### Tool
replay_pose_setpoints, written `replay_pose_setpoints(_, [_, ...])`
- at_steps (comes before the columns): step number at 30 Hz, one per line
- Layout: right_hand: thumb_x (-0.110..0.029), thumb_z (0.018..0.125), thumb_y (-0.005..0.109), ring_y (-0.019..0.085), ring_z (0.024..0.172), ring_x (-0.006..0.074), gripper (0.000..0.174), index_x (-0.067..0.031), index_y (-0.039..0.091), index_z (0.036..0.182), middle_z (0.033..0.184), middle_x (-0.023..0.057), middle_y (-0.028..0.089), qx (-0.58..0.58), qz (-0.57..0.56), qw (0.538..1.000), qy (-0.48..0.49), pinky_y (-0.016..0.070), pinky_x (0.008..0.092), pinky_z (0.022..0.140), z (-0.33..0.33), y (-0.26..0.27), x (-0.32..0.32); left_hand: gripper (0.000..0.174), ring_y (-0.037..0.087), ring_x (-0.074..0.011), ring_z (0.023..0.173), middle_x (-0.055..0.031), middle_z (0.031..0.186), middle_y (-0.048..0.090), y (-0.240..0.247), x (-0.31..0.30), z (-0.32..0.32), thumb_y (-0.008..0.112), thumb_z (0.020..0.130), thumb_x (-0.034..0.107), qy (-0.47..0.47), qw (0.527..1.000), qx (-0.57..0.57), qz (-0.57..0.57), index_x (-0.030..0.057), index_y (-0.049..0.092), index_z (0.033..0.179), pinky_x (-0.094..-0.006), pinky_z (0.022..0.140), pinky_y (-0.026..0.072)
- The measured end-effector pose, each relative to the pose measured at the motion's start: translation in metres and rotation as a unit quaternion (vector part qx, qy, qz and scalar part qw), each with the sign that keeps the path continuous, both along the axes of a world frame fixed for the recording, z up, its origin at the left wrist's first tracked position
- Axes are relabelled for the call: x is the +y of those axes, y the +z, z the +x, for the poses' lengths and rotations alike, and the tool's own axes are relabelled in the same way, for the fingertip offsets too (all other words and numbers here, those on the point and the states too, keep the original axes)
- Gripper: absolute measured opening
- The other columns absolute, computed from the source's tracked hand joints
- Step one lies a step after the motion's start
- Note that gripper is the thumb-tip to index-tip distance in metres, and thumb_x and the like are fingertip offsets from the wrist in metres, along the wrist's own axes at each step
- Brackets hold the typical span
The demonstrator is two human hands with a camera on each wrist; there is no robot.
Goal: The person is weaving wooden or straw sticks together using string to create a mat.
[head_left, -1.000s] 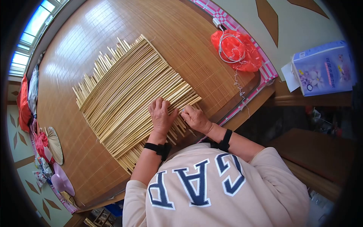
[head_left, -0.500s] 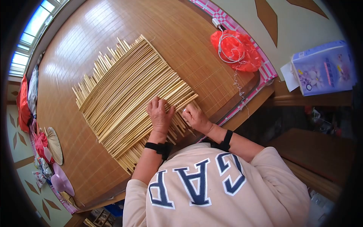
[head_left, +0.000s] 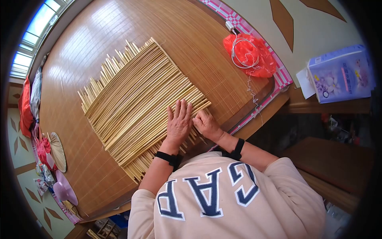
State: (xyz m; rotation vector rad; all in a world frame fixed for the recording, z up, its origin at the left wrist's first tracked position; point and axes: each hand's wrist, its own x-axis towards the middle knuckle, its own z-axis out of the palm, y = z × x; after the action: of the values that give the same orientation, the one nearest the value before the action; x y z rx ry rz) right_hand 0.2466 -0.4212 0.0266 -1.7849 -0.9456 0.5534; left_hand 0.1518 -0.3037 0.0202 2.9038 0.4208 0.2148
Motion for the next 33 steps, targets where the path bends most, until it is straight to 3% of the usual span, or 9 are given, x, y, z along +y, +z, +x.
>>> replay_pose_setpoints(9, [-0.015,0.085,0.053,0.055,0.071,0.0397,0.016,-0.0017,0.046,0.083,0.072,0.0198,0.055,-0.042,-0.038,0.998,-0.010,0.0438,0.0450,0.062,-0.005,0.004,0.001,0.051,0.023,-0.0277,0.136,-0.0145,0.143,0.031,0.003,0.003,0.003,0.043,0.087,0.024,0.042,0.997,0.012,-0.058,0.0085,0.037,0.136,-0.0497,0.110,0.0100])
replay_pose_setpoints(25, [-0.016,0.087,0.052,0.056,0.070,0.0402,0.016,-0.0019,0.044,0.087,0.072,0.0203,0.057,-0.082,-0.020,0.996,0.003,0.0441,0.0465,0.059,-0.006,-0.011,0.000,0.055,0.021,-0.0244,0.137,-0.0128,0.145,0.029,-0.010,0.002,0.009,0.044,0.089,0.034,0.079,0.997,-0.003,-0.001,0.0101,0.035,0.137,-0.0440,0.110,0.0067])
replay_pose_setpoints(27, [-0.016,0.086,0.053,0.056,0.069,0.0403,0.016,-0.0020,0.044,0.087,0.071,0.0202,0.056,-0.079,-0.021,0.997,0.006,0.0441,0.0464,0.059,-0.005,-0.014,0.001,0.055,0.024,-0.0245,0.135,-0.0127,0.143,0.031,-0.007,0.004,0.010,0.047,0.087,0.033,0.078,0.996,-0.016,0.025,0.0089,0.037,0.136,-0.0448,0.108,0.0120])
replay_pose_setpoints(30, [-0.016,0.086,0.054,0.056,0.068,0.0402,0.016,-0.0025,0.044,0.086,0.070,0.0196,0.056,-0.102,-0.036,0.994,0.004,0.0440,0.0461,0.058,-0.005,-0.015,0.001,0.054,0.033,-0.0277,0.128,-0.0145,0.137,0.037,0.005,0.019,0.012,0.052,0.085,0.028,0.059,0.996,-0.016,-0.063,0.0049,0.039,0.132,-0.0472,0.102,0.0233])
replay_pose_setpoints(33, [-0.016,0.086,0.054,0.056,0.068,0.0400,0.016,-0.0028,0.044,0.085,0.069,0.0191,0.056,-0.081,-0.041,0.996,0.005,0.0438,0.0459,0.058,-0.006,-0.018,0.001,0.055,0.031,-0.0307,0.128,-0.0174,0.136,0.037,0.002,0.032,0.015,0.052,0.084,0.026,0.086,0.992,-0.072,-0.056,0.0028,0.039,0.132,-0.0471,0.103,0.0233])
